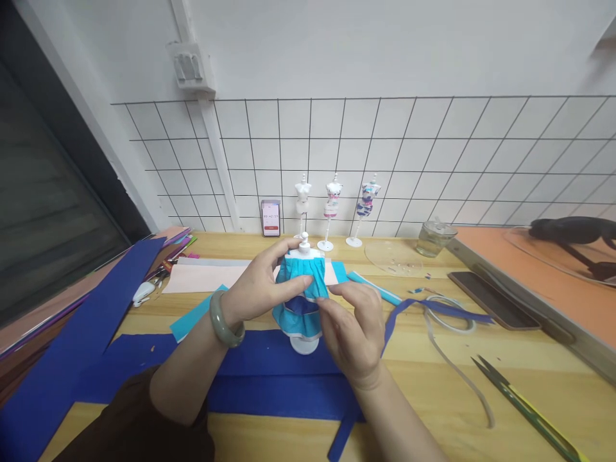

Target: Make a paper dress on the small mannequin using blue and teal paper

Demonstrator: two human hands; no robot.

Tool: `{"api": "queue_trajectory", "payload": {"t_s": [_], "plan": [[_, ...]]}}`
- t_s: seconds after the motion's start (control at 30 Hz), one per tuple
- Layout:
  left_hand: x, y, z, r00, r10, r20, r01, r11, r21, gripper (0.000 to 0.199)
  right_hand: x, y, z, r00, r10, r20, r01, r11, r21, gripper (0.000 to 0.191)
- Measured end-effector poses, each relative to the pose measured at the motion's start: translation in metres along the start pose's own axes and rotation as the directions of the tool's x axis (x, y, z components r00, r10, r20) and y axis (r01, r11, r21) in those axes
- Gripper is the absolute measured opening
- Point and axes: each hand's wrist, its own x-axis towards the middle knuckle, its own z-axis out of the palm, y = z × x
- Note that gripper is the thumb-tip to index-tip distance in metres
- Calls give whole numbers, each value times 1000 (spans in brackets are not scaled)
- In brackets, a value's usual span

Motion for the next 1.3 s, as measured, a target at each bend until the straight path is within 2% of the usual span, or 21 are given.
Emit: {"api": "queue_trajectory", "payload": {"t_s": [0.2,0.5,0.7,0.87,1.0,1.17,1.3], "plan": [[0,0,-1,1000,-17,7,17,1000,4,50,0,0,0,999,-36,22,36,999,6,28],[0,-1,-2,1000,20,20,-21,999,30,52,-3,1,0,993,-88,75,86,996,34,30],[-1,-3,-5,997,35,68,-36,999,26,55,-2,4,1,988,-111,112,100,990,97,31],[-1,0,0,1000,4,-2,-4,1000,28,62,-3,4,2,985,-129,117,114,985,133,33],[-1,4,4,999,-4,-53,6,999,49,53,-1,3,1,985,-118,123,106,990,93,32],[1,2,0,1000,-16,15,17,999,-50,47,-1,3,0,997,-46,58,45,999,25,35],[1,-2,-2,999,11,41,-10,1000,-22,53,0,3,-1,997,-55,55,55,998,-8,34]]}}
